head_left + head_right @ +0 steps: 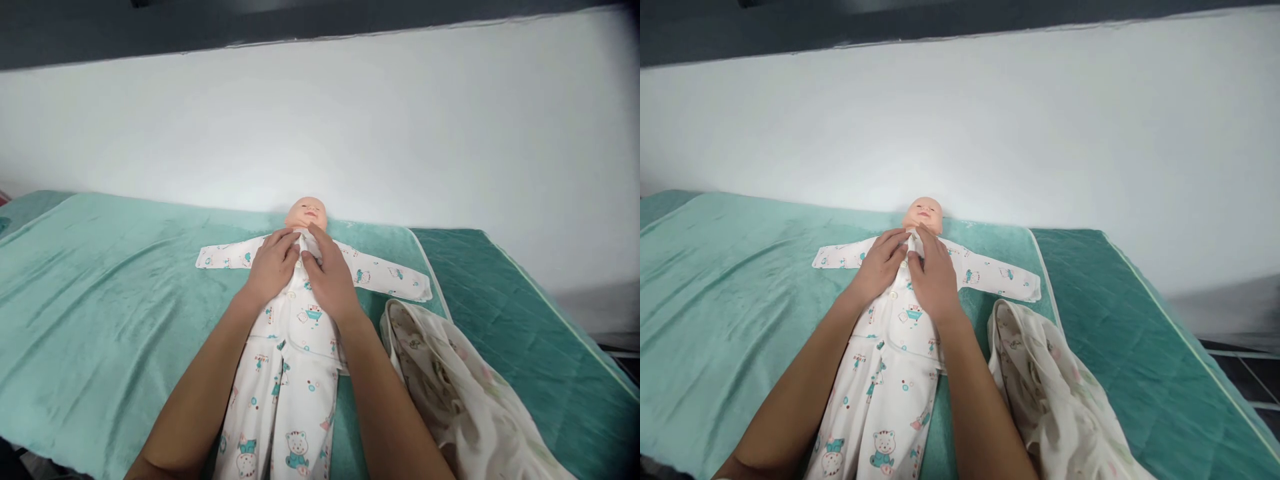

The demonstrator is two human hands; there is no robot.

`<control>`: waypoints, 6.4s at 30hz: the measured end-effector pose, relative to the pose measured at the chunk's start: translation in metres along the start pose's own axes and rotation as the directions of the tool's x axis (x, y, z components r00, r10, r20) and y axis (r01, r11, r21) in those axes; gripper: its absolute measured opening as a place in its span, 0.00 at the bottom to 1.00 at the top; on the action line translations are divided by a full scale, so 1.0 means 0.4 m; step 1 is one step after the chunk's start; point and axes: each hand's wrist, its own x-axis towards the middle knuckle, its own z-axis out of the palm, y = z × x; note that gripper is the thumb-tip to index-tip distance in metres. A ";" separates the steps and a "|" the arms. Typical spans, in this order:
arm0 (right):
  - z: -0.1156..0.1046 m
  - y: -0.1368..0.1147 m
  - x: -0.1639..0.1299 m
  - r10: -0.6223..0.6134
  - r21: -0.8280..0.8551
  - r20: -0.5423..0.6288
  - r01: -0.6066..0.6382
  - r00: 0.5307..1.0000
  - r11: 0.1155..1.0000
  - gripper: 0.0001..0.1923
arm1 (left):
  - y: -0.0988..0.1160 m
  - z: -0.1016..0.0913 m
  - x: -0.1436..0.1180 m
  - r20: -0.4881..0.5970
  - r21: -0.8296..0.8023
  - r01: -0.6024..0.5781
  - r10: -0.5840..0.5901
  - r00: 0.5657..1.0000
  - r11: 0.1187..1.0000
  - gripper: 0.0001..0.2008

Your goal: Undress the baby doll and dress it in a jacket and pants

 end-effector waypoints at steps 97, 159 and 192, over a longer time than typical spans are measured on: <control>0.001 0.043 0.063 0.123 0.152 -0.060 -0.113 0.991 0.982 0.05 | 0.000 0.000 -0.003 -0.074 -0.220 0.011 -0.028 0.997 0.975 0.07; -0.047 0.043 -0.006 -0.100 0.228 0.270 0.037 0.957 0.973 0.09 | -0.036 -0.042 -0.093 0.023 -0.515 -0.005 0.020 1.000 0.857 0.04; -0.047 0.011 -0.003 -0.021 0.222 0.229 -0.032 0.973 0.974 0.05 | -0.034 -0.039 -0.084 0.049 -0.426 -0.006 0.030 0.998 0.905 0.03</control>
